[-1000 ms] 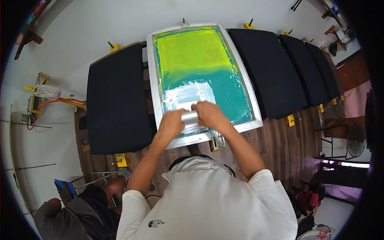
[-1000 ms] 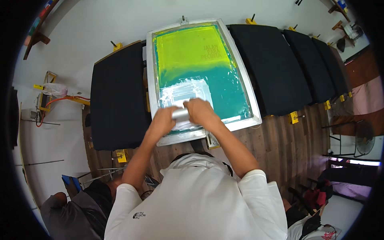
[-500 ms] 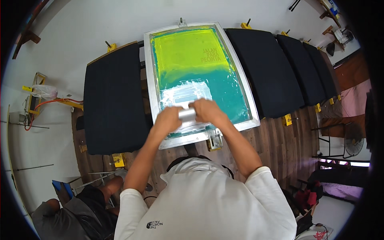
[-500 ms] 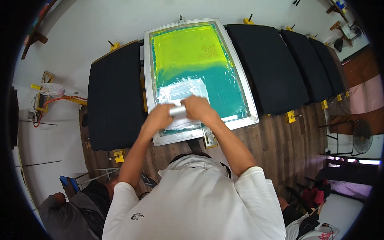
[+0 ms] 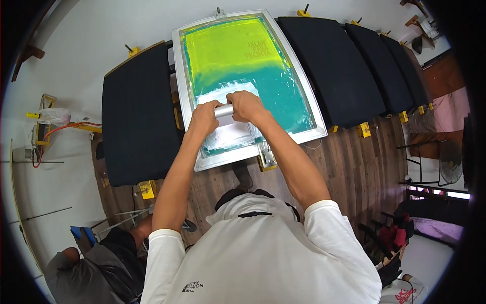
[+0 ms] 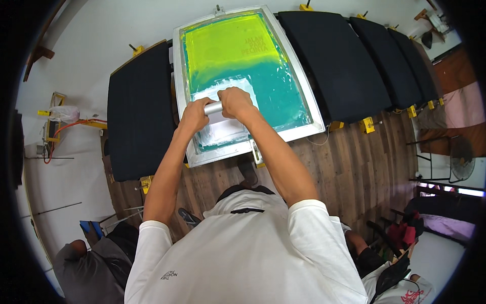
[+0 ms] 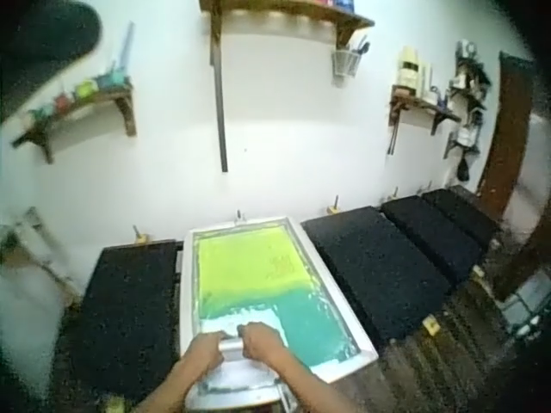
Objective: Manually applying ink through a screen frame onto a garment using a squeegee.
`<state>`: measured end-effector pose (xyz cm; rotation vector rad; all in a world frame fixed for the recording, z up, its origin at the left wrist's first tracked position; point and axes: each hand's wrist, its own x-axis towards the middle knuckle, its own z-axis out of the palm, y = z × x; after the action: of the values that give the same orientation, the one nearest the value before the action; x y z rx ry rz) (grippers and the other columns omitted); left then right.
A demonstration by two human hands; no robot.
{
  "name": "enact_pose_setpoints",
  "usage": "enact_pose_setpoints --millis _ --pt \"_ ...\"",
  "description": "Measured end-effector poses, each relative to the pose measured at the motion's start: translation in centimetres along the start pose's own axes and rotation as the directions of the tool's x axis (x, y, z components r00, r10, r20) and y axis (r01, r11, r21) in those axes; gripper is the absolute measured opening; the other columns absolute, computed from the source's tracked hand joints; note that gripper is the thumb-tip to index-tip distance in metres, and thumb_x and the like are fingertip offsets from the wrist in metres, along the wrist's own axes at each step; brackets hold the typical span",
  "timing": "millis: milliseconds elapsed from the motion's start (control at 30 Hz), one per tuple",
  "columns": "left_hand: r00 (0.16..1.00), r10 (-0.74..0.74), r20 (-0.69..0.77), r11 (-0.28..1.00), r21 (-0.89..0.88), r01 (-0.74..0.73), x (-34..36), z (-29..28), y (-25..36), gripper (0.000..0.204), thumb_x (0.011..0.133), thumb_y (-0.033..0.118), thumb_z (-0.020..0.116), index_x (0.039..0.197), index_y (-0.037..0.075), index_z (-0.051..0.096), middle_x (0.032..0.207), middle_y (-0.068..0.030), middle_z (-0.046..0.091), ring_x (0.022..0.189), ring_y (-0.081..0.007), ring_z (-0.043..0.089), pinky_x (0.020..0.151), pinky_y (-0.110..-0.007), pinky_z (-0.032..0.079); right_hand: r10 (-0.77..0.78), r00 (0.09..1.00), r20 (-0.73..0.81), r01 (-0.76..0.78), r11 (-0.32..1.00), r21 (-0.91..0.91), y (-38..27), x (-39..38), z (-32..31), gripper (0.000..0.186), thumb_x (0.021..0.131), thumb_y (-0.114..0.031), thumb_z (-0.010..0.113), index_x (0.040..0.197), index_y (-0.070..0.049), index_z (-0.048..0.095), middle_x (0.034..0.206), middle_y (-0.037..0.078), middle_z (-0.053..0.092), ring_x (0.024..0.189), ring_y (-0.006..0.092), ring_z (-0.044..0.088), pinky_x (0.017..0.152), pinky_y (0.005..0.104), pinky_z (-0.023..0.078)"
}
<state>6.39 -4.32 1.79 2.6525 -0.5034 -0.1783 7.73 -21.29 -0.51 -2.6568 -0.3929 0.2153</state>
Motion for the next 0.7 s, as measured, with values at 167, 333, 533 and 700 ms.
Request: enact_pose_setpoints --millis 167,333,533,700 --pt "1.000 -0.004 0.001 1.000 0.010 0.004 -2.8 1.1 1.0 0.043 0.069 -0.011 0.061 0.107 0.006 0.072 0.093 -0.0248 0.070 0.091 -0.0420 0.067 0.085 -0.046 0.053 0.029 1.000 0.004 -0.029 0.999 0.014 -0.9 -3.9 -0.2 0.031 0.066 -0.007 0.069 0.097 -0.008 0.068 0.095 0.013 0.071 0.092 0.0326 0.068 0.077 0.0448 0.054" --pt "1.000 0.021 0.012 0.999 -0.037 -0.021 -5.9 1.9 1.8 0.043 0.069 -0.011 0.062 0.108 0.005 0.071 0.094 -0.0252 0.069 0.091 -0.0429 0.066 0.085 -0.046 0.053 0.002 1.000 0.002 -0.002 1.000 0.005 -1.5 -7.3 0.7 0.030 0.066 -0.007 0.070 0.096 -0.009 0.069 0.092 0.012 0.071 0.089 0.0329 0.069 0.076 0.0453 0.054" --pt "0.993 -0.018 0.117 0.999 -0.040 0.023 -8.0 1.4 3.1 0.041 0.069 -0.007 0.063 0.106 0.006 0.072 0.093 -0.0249 0.070 0.092 -0.0417 0.067 0.086 -0.046 0.052 0.004 0.999 0.049 -0.005 1.000 0.022 -1.8 -9.5 0.8 0.032 0.064 -0.010 0.072 0.096 -0.010 0.071 0.088 0.013 0.072 0.086 0.0336 0.070 0.076 0.0451 0.055" --pt "0.968 -0.039 0.249 0.999 0.016 0.036 -5.3 0.8 1.3 0.039 0.066 -0.001 0.065 0.104 0.003 0.072 0.091 -0.0246 0.070 0.089 -0.0400 0.068 0.084 -0.043 0.054 0.021 0.985 0.170 -0.021 1.000 0.000 -0.7 -6.9 0.0 0.043 0.067 -0.016 0.075 0.110 -0.014 0.072 0.096 0.014 0.073 0.093 0.0325 0.070 0.082 0.0451 0.054"
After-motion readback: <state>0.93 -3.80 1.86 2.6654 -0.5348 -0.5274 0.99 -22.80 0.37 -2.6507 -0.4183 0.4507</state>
